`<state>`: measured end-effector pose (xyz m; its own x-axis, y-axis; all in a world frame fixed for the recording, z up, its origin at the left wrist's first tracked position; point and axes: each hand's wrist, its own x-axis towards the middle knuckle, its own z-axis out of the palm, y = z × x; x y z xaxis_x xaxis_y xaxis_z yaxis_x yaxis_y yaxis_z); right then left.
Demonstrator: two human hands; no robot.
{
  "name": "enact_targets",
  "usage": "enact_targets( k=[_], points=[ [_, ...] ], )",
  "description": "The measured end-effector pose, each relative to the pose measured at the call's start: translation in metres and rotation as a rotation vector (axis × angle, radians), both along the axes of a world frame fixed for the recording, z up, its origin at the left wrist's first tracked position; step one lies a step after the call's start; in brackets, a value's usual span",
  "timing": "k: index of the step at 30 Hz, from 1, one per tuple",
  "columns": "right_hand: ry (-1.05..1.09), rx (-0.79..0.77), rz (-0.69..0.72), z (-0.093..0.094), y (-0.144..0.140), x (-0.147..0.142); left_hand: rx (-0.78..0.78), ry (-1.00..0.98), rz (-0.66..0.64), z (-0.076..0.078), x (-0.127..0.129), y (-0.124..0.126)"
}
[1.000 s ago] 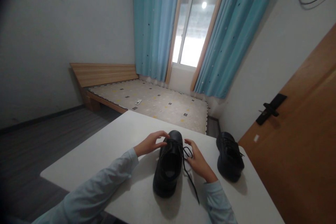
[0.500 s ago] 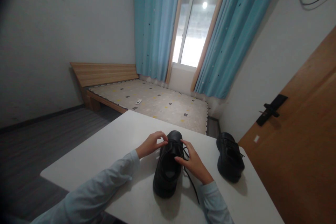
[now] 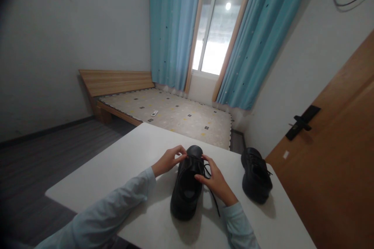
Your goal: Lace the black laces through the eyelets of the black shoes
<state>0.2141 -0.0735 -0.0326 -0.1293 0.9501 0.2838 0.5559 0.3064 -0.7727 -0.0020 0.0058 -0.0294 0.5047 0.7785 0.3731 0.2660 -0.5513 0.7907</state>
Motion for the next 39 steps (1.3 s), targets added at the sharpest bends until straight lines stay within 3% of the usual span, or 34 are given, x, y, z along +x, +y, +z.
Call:
enact_targets(
  k=[8,16,19,23,26,35,39],
  points=[
    [0.005,-0.012,0.010,-0.006,0.001,0.004,-0.139,-0.125,-0.173,-0.003,0.001,0.004],
    [0.002,-0.026,0.018,-0.005,0.000,0.004,-0.350,-0.397,-0.341,-0.002,0.002,0.005],
    [-0.014,-0.015,0.024,-0.007,0.001,0.005,-0.265,-0.344,-0.288,-0.002,0.000,0.006],
    [-0.025,0.009,0.031,-0.009,0.002,0.006,-0.009,-0.110,-0.153,0.001,-0.005,0.007],
    [-0.033,0.003,0.030,-0.009,0.003,0.006,0.077,0.000,-0.123,0.001,-0.009,0.007],
    [-0.032,-0.005,0.022,-0.006,0.001,0.005,0.116,0.057,-0.041,0.001,-0.012,0.011],
    [-0.030,-0.005,0.016,-0.006,0.001,0.005,0.057,0.000,0.039,0.005,-0.015,0.014]
  ],
)
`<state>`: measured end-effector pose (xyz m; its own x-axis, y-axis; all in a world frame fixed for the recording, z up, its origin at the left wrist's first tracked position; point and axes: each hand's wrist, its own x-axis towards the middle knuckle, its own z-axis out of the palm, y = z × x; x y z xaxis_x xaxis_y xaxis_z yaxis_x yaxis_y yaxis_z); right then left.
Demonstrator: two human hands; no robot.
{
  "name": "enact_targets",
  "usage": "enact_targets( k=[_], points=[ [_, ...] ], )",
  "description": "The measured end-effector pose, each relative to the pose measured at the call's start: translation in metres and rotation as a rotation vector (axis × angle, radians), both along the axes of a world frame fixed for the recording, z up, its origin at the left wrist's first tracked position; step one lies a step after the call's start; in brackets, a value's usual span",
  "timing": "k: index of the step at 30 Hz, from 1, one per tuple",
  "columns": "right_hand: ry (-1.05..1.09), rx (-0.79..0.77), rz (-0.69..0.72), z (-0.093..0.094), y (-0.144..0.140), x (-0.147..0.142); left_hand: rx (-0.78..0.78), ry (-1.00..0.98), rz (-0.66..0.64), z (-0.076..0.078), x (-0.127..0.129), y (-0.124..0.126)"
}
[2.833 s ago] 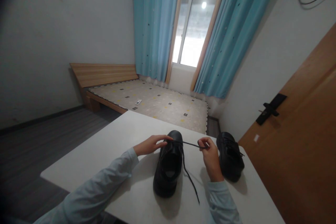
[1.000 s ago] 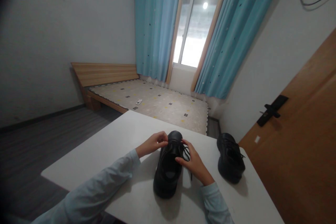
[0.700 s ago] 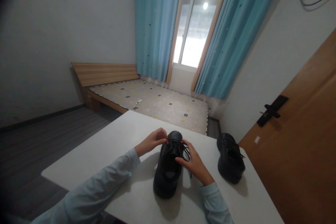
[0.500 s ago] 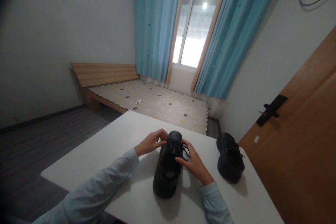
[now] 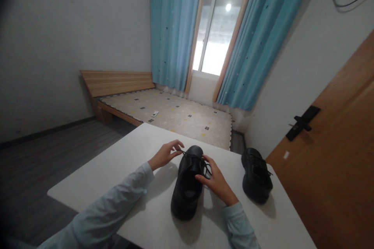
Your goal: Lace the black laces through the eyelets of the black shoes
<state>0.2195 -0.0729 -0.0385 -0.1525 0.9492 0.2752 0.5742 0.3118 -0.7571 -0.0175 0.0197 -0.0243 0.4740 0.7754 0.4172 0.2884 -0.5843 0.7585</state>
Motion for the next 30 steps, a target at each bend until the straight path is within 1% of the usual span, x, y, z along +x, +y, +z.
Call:
enact_targets(
  k=[3,5,7,10,11,13,17,22,30],
  points=[
    [0.009,0.000,-0.004,-0.001,0.000,0.001,-0.106,-0.106,0.049,0.000,-0.002,0.005],
    [0.015,0.005,0.002,-0.002,0.000,0.002,-0.180,-0.210,0.063,-0.003,-0.001,0.008],
    [0.018,0.010,0.009,-0.003,0.000,0.002,-0.298,-0.365,0.031,-0.006,0.001,0.010],
    [0.015,0.011,0.011,-0.004,0.000,0.003,-0.524,-0.611,-0.068,-0.007,0.004,0.009],
    [0.014,0.011,0.012,-0.004,0.000,0.003,-0.581,-0.663,-0.092,-0.006,0.004,0.007],
    [0.013,0.012,0.013,-0.006,0.000,0.004,-0.642,-0.707,-0.109,-0.003,0.005,0.003],
    [0.019,0.021,0.021,-0.008,0.002,0.005,-0.667,-0.732,-0.109,0.002,0.005,0.000],
    [0.029,0.017,0.016,-0.008,0.002,0.004,-0.676,-0.758,-0.088,0.003,0.003,0.001],
    [0.020,0.006,0.009,-0.006,0.000,0.002,-0.562,-0.606,-0.007,0.002,0.001,0.004]
  ],
)
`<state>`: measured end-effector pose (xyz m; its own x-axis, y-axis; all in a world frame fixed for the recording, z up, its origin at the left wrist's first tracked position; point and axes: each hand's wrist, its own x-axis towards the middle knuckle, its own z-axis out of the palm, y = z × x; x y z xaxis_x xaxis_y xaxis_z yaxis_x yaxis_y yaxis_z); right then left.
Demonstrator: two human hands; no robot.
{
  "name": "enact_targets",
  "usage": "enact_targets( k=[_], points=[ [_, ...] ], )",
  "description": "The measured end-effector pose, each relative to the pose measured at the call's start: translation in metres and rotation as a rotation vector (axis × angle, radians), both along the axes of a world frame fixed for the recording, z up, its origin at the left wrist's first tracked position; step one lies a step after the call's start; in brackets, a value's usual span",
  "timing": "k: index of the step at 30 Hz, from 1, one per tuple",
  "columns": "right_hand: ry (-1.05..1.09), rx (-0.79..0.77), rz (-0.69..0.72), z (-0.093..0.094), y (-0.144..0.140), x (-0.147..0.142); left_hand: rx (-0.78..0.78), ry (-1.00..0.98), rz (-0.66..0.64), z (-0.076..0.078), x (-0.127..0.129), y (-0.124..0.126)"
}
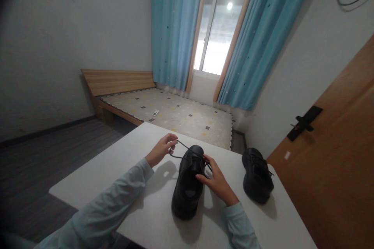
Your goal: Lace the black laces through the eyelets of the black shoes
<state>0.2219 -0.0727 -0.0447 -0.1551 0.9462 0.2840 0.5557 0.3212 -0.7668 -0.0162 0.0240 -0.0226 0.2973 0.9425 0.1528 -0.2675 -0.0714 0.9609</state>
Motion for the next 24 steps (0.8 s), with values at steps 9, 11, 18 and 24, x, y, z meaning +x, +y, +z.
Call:
enact_targets(
  k=[9,11,18,24],
  points=[
    [0.003,-0.016,-0.002,0.0049,-0.0010,-0.0028,0.451,0.465,0.028,-0.0013,-0.0026,0.0008],
    [0.002,-0.024,-0.003,0.0060,-0.0011,-0.0036,0.561,0.597,-0.001,-0.0021,-0.0023,-0.0010],
    [-0.005,-0.020,-0.007,0.0043,0.0002,-0.0037,0.635,0.775,-0.164,-0.0047,-0.0020,-0.0012],
    [-0.014,0.001,-0.006,0.0044,-0.0002,-0.0034,0.744,0.836,-0.137,-0.0069,-0.0044,0.0045]
  ],
)
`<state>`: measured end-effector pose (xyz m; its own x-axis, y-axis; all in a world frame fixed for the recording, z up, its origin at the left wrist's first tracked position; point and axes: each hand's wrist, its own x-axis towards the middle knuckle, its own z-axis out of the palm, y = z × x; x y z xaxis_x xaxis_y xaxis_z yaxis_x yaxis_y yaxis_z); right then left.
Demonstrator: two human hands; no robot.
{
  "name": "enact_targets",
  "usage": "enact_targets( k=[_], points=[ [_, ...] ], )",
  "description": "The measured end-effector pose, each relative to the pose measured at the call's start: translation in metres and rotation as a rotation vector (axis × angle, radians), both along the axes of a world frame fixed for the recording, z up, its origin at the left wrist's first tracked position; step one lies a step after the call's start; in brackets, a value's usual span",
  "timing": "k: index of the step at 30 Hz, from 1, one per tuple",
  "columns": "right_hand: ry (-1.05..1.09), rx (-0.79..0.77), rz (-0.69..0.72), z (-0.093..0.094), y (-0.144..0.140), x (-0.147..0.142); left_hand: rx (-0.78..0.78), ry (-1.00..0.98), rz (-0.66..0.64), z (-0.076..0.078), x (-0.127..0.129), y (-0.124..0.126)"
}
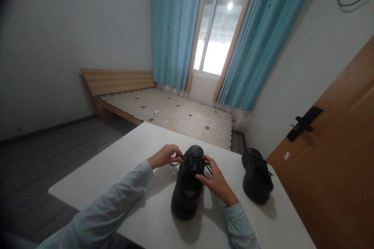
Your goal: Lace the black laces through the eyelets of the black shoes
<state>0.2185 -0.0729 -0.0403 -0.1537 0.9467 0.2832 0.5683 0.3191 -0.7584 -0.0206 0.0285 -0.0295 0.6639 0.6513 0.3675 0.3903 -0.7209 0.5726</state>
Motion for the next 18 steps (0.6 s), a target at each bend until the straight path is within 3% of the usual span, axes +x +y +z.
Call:
enact_targets(
  k=[4,18],
  points=[
    [-0.003,-0.011,0.005,0.0018,-0.0010,-0.0008,0.016,0.034,-0.011,-0.0020,0.0009,0.0002],
    [0.004,-0.006,-0.004,0.0008,-0.0016,-0.0008,-0.094,-0.120,0.150,0.0032,0.0011,-0.0052]
  ],
)
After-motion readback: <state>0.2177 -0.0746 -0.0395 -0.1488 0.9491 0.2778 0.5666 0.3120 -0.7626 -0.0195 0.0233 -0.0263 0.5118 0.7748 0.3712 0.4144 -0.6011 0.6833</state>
